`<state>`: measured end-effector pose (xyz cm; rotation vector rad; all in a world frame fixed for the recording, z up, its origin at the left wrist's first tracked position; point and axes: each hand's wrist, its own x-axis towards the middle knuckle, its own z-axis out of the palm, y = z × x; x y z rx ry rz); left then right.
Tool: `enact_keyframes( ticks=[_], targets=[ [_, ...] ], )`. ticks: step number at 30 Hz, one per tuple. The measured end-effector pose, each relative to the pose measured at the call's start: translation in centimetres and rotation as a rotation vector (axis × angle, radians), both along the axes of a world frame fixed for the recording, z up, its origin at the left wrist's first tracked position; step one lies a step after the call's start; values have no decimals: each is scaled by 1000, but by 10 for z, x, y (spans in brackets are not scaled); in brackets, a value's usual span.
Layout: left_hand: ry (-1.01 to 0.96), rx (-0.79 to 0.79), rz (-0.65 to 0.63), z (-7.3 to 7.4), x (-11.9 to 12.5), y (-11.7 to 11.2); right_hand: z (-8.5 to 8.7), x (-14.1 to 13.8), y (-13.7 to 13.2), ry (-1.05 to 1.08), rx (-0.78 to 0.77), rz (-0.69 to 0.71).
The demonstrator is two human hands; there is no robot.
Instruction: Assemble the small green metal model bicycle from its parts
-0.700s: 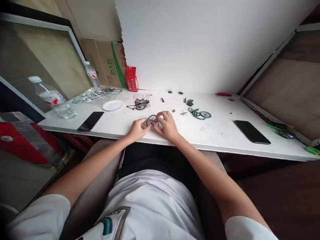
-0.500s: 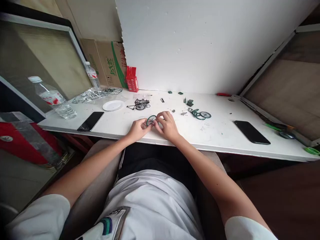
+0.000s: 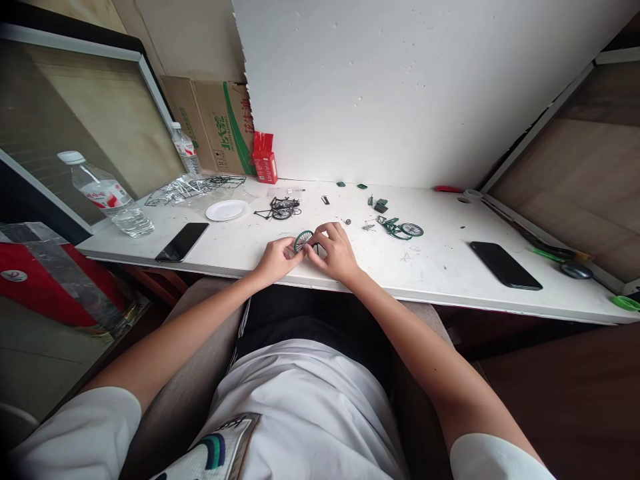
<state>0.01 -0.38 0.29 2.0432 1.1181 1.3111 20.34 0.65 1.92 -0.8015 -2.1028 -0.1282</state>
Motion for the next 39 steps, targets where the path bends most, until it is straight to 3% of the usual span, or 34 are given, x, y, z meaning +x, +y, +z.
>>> enact_keyframes(
  ticks=[39],
  targets=[
    [86, 22, 40, -4, -1, 1, -1, 0, 3, 14, -83, 14]
  ],
)
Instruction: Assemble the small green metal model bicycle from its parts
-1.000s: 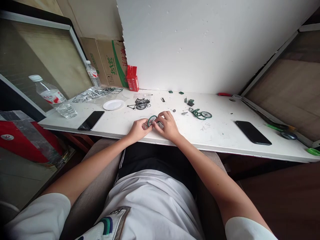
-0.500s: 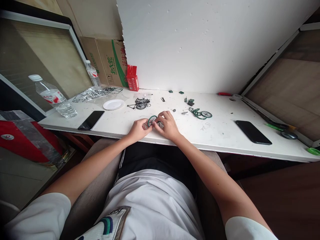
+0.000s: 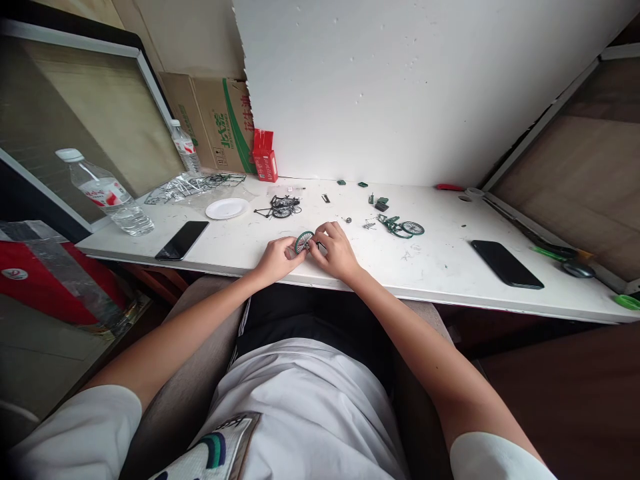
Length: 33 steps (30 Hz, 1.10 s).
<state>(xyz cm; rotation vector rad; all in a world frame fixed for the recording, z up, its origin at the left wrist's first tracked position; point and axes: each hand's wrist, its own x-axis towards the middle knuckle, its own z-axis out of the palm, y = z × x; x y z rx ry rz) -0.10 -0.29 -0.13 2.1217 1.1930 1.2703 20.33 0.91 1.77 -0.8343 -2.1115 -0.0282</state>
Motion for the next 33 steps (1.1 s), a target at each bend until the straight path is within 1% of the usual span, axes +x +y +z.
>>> enact_keyframes(
  ticks=[14, 22, 25, 29, 33],
  targets=[
    [8, 7, -1, 0, -1, 0, 1, -1, -1, 2, 5, -3],
    [-7, -2, 2, 0, 0, -1, 1, -2, -1, 1, -20, -4],
    [-65, -55, -68, 3, -3, 0, 1, -1, 0, 11, -11, -18],
    [-166, -199, -250, 7, -8, 6, 0, 1, 0, 41, -4, -26],
    [-281, -285, -283, 2, -10, 18, 0, 2, 0, 27, -18, 5]
  ],
)
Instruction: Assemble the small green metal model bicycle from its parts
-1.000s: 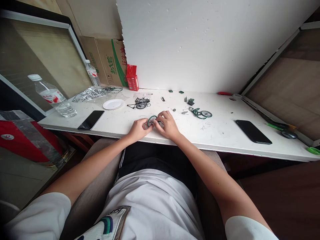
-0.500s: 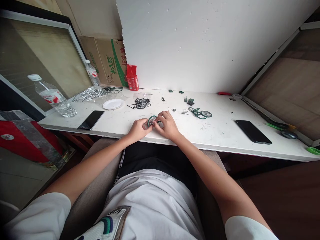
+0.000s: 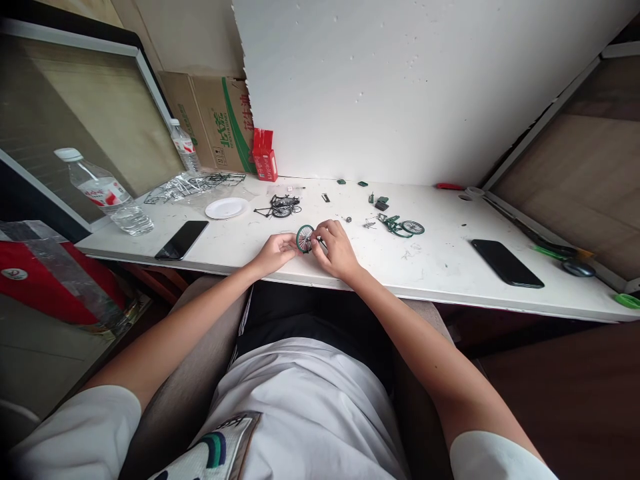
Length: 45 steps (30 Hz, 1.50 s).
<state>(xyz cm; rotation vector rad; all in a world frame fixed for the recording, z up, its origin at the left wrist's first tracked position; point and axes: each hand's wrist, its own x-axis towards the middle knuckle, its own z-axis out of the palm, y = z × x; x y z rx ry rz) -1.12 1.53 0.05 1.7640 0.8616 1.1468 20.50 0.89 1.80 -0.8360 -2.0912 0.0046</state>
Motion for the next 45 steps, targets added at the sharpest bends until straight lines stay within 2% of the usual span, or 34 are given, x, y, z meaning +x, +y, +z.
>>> enact_keyframes(
  ticks=[7, 28, 34, 37, 41, 45],
  targets=[
    [-24, 2, -8, -10, 1, 8, 0, -1, 0, -5, -2, -6],
    [105, 146, 118, 0, 4, -8, -3, -1, 2, -3, 3, 10],
    [-10, 80, 74, -6, 3, 1, 1, 1, 0, -22, 5, 69],
    [-118, 24, 108, -6, 3, 6, 3, 1, -2, -23, -10, 87],
    [-252, -75, 174, -2, 3, 6, 3, -1, -2, -61, -23, 129],
    [-294, -151, 149, 3, 2, 2, -3, -1, 2, -66, 30, 81]
  ],
)
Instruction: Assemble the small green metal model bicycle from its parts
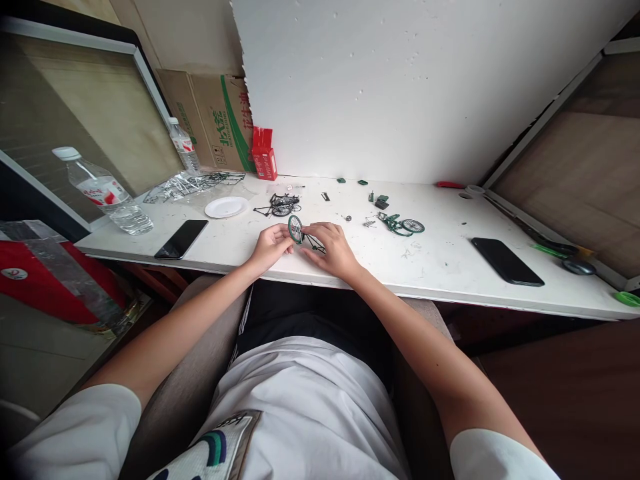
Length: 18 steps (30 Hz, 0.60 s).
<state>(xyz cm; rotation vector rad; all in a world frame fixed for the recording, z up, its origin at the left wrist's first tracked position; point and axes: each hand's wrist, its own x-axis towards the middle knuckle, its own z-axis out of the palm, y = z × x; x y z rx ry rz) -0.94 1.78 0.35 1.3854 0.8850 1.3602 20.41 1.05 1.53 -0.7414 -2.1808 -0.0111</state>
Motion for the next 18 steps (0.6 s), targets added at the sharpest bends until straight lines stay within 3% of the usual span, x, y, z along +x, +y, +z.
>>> enact_keyframes(
  ticks=[18],
  targets=[
    [-47, -17, -93, 7, -2, -5, -3, 1, -1, -7, 200, -35]
  ],
)
